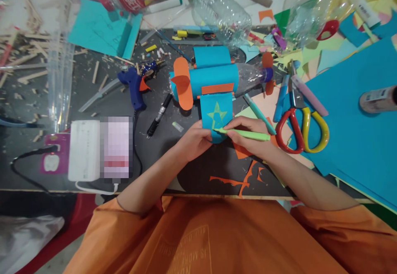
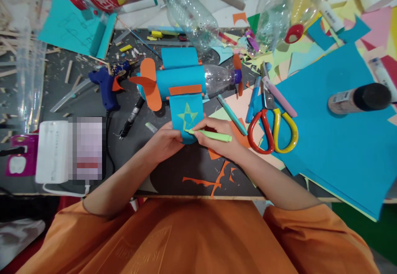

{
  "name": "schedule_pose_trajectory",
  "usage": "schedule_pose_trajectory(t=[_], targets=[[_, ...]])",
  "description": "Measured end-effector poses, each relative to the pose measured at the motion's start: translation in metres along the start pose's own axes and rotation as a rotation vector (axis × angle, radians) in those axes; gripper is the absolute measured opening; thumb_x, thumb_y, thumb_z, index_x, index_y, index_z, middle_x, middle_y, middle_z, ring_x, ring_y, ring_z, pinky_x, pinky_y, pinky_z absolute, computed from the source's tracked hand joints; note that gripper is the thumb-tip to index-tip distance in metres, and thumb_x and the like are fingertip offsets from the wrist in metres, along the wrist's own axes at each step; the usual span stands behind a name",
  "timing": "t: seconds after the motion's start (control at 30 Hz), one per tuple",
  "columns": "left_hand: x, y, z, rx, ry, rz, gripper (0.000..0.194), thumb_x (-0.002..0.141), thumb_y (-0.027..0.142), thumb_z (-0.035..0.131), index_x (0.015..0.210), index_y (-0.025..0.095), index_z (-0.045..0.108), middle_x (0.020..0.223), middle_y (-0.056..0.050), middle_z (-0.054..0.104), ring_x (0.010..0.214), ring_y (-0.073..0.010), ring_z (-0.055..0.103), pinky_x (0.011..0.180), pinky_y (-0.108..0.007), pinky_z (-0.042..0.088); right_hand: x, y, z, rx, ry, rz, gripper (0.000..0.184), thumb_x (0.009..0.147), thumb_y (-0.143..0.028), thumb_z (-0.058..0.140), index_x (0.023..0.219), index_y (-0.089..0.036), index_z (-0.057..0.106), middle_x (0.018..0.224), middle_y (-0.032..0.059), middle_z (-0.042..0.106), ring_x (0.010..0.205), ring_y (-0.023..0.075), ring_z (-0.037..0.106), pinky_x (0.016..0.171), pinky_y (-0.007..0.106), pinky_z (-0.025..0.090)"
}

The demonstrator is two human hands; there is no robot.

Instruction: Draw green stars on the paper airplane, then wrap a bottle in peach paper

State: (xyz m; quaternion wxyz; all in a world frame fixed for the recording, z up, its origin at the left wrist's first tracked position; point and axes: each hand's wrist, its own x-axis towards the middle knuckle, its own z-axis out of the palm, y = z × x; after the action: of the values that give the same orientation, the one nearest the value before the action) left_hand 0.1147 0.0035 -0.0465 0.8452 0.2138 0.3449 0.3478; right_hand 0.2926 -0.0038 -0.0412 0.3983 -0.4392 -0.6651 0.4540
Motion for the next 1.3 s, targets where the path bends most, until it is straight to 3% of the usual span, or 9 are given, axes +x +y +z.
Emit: schedule_pose_trajectory(t=[0.13, 0.23, 0.47, 0.7, 0.9, 1.13, 1.3], targets=[[-0.0009, 0.0006, 0.0012, -0.003, 0.038, -0.005, 0.035, 0.048, 0.006, 0.054, 0.078, 0.018, 0.067, 0.070, 0.002, 0.066, 0.068, -0.0120, 0.056, 0.069, -0.025, 0.045, -0.0006, 0.0017, 0.0017, 0.013, 0.092, 0.041, 0.027, 0.089, -0.047, 0.067, 0.080, -0.022, 0.070, 0.068, 0.0010, 0.069, 0.056, 0.0129, 0.058, 0.050, 0.025, 0.046], [-0.0014, 0.0015, 0.0026, -0.017, 0.069, -0.002, 0.030, 0.048, 0.005, 0.055, 0.072, 0.017, 0.065, 0.064, 0.003, 0.062, 0.059, -0.0088, 0.046, 0.059, -0.022, 0.040, -0.0015, 0.0037, 0.0040, 0.029, 0.117, 0.025, 0.024, 0.089, -0.045, 0.067, 0.083, -0.023, 0.071, 0.071, 0.0011, 0.070, 0.059, 0.0138, 0.061, 0.051, 0.026, 0.047], [-0.0024, 0.0022, 0.0035, -0.017, 0.073, -0.002, 0.030, 0.048, 0.005, 0.054, 0.073, 0.017, 0.064, 0.065, 0.003, 0.060, 0.063, -0.0096, 0.048, 0.063, -0.023, 0.040, -0.0018, 0.0030, 0.0036, -0.014, 0.084, 0.064, 0.022, 0.089, -0.043, 0.066, 0.082, -0.023, 0.070, 0.068, 0.0007, 0.069, 0.056, 0.0142, 0.060, 0.050, 0.026, 0.047], [0.0000, 0.0024, 0.0027, -0.001, 0.021, -0.008, 0.036, 0.046, 0.006, 0.054, 0.078, 0.018, 0.066, 0.070, 0.001, 0.064, 0.075, -0.0151, 0.059, 0.075, -0.029, 0.043, -0.0004, 0.0007, 0.0015, -0.009, 0.026, 0.007, 0.023, 0.087, -0.040, 0.067, 0.076, -0.020, 0.071, 0.066, 0.0015, 0.069, 0.054, 0.0116, 0.056, 0.049, 0.024, 0.043], [-0.0016, 0.0014, 0.0023, -0.005, 0.087, -0.017, 0.029, 0.047, 0.006, 0.055, 0.072, 0.016, 0.063, 0.067, 0.001, 0.061, 0.065, -0.0107, 0.049, 0.065, -0.025, 0.040, -0.0014, 0.0031, 0.0035, 0.008, 0.125, 0.030, 0.022, 0.088, -0.042, 0.067, 0.080, -0.022, 0.071, 0.066, 0.0005, 0.069, 0.056, 0.0132, 0.059, 0.049, 0.025, 0.046], [-0.0016, 0.0026, 0.0046, -0.024, 0.071, 0.003, 0.027, 0.046, 0.005, 0.056, 0.070, 0.016, 0.063, 0.066, 0.002, 0.061, 0.063, -0.0093, 0.048, 0.062, -0.023, 0.038, -0.0028, 0.0058, 0.0054, -0.003, 0.120, 0.021, 0.018, 0.089, -0.039, 0.066, 0.082, -0.023, 0.071, 0.067, 0.0007, 0.069, 0.057, 0.0142, 0.060, 0.050, 0.026, 0.046], [-0.0006, 0.0026, 0.0023, 0.006, 0.038, -0.010, 0.033, 0.047, 0.007, 0.055, 0.076, 0.018, 0.065, 0.070, 0.000, 0.066, 0.078, -0.0166, 0.061, 0.073, -0.029, 0.043, -0.0028, 0.0040, 0.0032, -0.025, 0.058, 0.034, 0.028, 0.089, -0.048, 0.066, 0.080, -0.022, 0.070, 0.068, 0.0021, 0.069, 0.057, 0.0144, 0.060, 0.052, 0.027, 0.047]])
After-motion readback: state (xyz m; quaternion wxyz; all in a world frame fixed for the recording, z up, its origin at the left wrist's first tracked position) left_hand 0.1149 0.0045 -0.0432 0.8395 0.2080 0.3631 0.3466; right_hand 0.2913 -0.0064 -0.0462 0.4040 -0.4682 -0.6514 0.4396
